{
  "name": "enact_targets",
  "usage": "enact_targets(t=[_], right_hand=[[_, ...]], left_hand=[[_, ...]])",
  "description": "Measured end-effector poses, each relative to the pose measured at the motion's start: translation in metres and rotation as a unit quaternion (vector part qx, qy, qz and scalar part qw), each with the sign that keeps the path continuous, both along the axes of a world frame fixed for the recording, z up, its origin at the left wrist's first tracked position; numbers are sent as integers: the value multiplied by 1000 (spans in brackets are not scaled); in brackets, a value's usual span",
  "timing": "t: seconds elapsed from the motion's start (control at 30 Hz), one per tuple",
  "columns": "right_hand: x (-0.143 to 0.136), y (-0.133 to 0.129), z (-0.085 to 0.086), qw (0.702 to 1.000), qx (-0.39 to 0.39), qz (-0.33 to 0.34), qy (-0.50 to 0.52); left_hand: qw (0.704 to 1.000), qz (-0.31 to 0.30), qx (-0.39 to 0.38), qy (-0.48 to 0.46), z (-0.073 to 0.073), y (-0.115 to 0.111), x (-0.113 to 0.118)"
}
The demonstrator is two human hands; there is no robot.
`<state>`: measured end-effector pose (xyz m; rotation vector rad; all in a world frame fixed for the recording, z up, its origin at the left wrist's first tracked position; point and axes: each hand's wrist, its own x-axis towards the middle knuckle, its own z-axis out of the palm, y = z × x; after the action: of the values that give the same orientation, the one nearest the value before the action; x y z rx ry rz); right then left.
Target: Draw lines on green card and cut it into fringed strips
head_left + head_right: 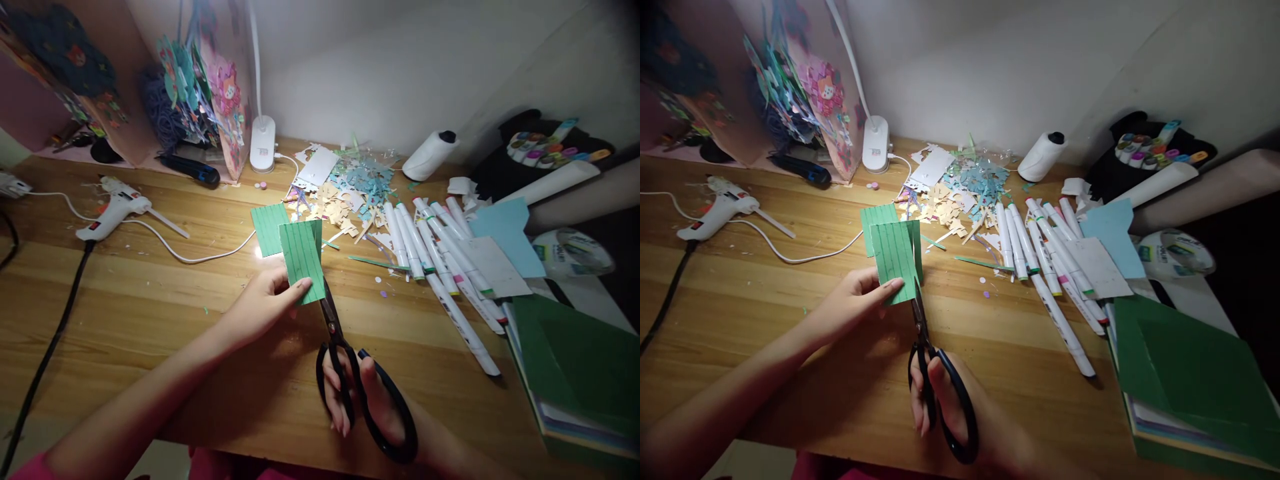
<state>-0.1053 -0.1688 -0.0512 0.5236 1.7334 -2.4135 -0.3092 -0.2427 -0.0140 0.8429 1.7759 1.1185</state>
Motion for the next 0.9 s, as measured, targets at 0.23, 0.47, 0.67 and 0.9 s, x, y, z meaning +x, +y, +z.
enact_targets(t=[0.23,0.47,0.67,0.9], right_hand=[[1,-2,-8,1000,6,-5,-8],[2,-1,-2,999,34,-7,-16],[-2,1,7,999,41,10,-7],[-2,0,6,999,31,-8,-19]], left_hand=[[1000,-4,-3,-11,-1,0,0],[999,-1,8,-38,-1,1,-2],[999,-9,8,-50,-1,1,-1],[998,-29,11,-54,0,1,0]])
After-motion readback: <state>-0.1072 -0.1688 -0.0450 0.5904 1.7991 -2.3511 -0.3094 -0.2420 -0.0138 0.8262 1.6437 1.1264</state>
